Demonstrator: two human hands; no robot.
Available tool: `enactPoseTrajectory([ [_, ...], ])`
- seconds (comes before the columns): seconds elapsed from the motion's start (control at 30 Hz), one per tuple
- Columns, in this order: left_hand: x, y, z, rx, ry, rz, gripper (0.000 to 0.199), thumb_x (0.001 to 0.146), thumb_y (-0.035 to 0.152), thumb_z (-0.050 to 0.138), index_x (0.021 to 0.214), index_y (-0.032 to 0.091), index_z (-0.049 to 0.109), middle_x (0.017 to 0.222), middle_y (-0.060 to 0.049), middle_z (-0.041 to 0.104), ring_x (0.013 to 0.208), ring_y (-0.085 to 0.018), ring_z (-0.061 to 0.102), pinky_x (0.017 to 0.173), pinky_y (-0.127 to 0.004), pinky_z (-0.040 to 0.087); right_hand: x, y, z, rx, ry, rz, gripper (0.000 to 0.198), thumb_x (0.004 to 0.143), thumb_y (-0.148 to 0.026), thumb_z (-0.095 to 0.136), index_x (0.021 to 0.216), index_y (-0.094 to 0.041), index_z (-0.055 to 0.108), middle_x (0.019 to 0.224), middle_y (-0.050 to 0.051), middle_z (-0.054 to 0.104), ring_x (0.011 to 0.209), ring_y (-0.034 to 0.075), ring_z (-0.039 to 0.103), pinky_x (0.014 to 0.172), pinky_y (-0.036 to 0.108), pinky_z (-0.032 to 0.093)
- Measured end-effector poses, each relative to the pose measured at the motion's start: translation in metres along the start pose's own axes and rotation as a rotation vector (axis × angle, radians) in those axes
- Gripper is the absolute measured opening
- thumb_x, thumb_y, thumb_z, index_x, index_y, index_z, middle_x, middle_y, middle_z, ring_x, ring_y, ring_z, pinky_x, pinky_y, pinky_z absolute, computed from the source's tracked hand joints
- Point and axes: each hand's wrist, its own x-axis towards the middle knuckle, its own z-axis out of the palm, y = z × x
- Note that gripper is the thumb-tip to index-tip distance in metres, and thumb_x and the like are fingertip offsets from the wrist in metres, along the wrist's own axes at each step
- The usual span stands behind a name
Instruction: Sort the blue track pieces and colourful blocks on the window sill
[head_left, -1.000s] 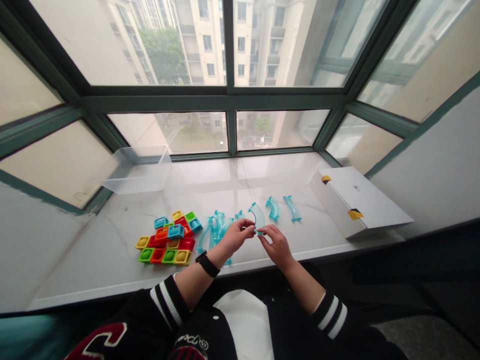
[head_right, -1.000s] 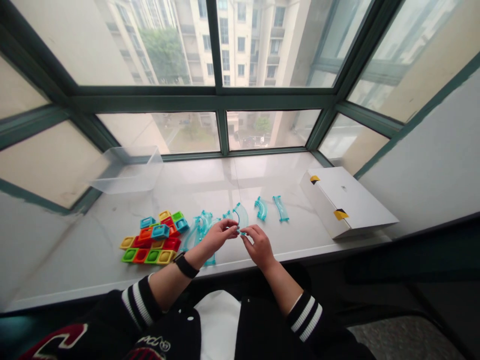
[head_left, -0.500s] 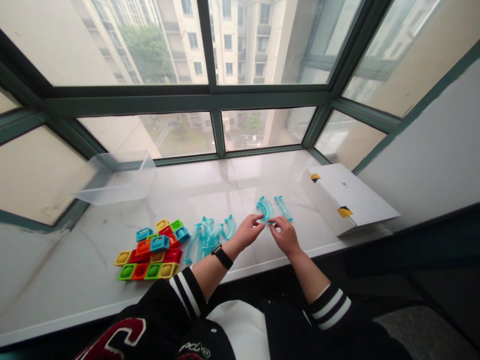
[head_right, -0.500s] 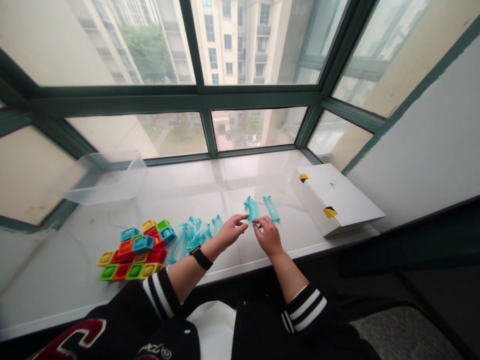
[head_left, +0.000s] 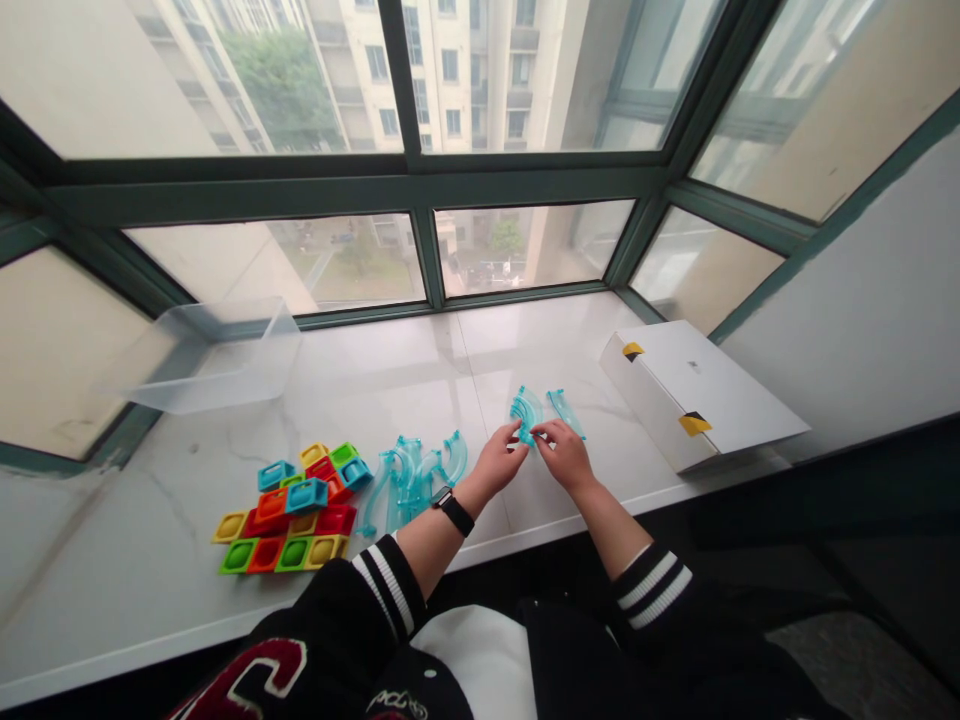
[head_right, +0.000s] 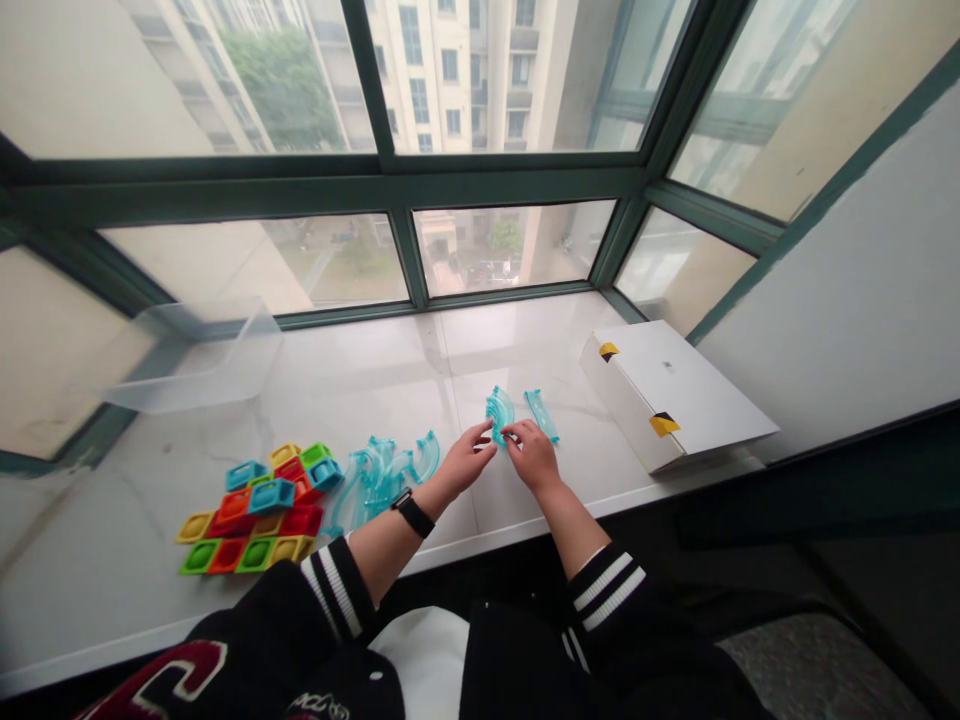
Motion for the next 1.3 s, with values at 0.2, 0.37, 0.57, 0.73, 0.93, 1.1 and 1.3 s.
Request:
enactPoseTrajectory([
  [0.2,0.005,-0.007,0.003,0.028,0.015,-0.003,0.056,0.089,0.022,0.071,0.144,0.021,0.063,0.149,-0.016,0.060,0.117,-0.028,0.069,0.100,-0.044,0.059,0.001,0.005,0.004,-0.003,-0.008,0.027,0.018,0.095,-0.022,0.059,0.099,-0.024,0.077,0.098,0.005,0.072,0.075,0.018,0.064,0.080,0.035,0.055],
  [0.37,0.008,-0.010,0.004,0.041,0.019,0.002,0.054,0.089,0.020,0.069,0.143,0.021,0.064,0.149,-0.016,0.060,0.117,-0.027,0.069,0.099,-0.043,0.059,0.001,0.008,0.005,-0.012,-0.012,0.038,0.018,0.094,-0.023,0.060,0.098,-0.024,0.078,0.097,0.005,0.072,0.074,0.018,0.064,0.080,0.036,0.054],
  [0.57,0.010,-0.015,0.005,0.069,0.012,-0.006,0.055,0.090,0.019,0.067,0.145,0.019,0.061,0.150,-0.016,0.059,0.116,-0.027,0.069,0.099,-0.043,0.060,0.001,0.013,0.008,-0.013,-0.025,0.041,0.018,0.095,-0.023,0.060,0.098,-0.024,0.078,0.097,0.005,0.072,0.074,0.019,0.064,0.080,0.036,0.055],
  [0.73,0.010,-0.019,0.005,0.055,0.006,-0.008,0.056,0.089,0.020,0.069,0.145,0.021,0.062,0.149,-0.015,0.060,0.117,-0.026,0.068,0.102,-0.043,0.059,0.002,0.016,0.009,-0.010,-0.028,0.034,0.018,0.094,-0.023,0.061,0.098,-0.024,0.079,0.096,0.005,0.072,0.074,0.018,0.063,0.080,0.035,0.056],
  [0.93,0.009,-0.019,0.006,0.068,0.007,-0.004,0.057,0.090,0.020,0.069,0.146,0.020,0.061,0.149,-0.016,0.060,0.116,-0.027,0.069,0.101,-0.044,0.059,0.001,0.017,0.009,0.000,-0.037,0.038,0.018,0.095,-0.023,0.062,0.100,-0.024,0.079,0.097,0.005,0.070,0.075,0.019,0.064,0.080,0.036,0.056],
  [1.1,0.009,-0.021,0.006,0.067,0.018,-0.001,0.057,0.090,0.020,0.070,0.146,0.020,0.061,0.149,-0.016,0.060,0.117,-0.027,0.069,0.105,-0.045,0.057,0.000,0.017,0.010,0.009,-0.036,0.037,0.019,0.095,-0.023,0.061,0.101,-0.025,0.080,0.097,0.005,0.067,0.077,0.019,0.065,0.079,0.036,0.055],
  [1.3,0.008,-0.020,0.006,0.055,0.022,-0.001,0.057,0.089,0.022,0.072,0.145,0.021,0.061,0.149,-0.016,0.061,0.117,-0.027,0.069,0.107,-0.045,0.056,0.000,0.017,0.010,0.011,-0.049,0.043,0.020,0.096,-0.023,0.061,0.101,-0.024,0.080,0.097,0.005,0.067,0.076,0.018,0.064,0.079,0.036,0.056],
])
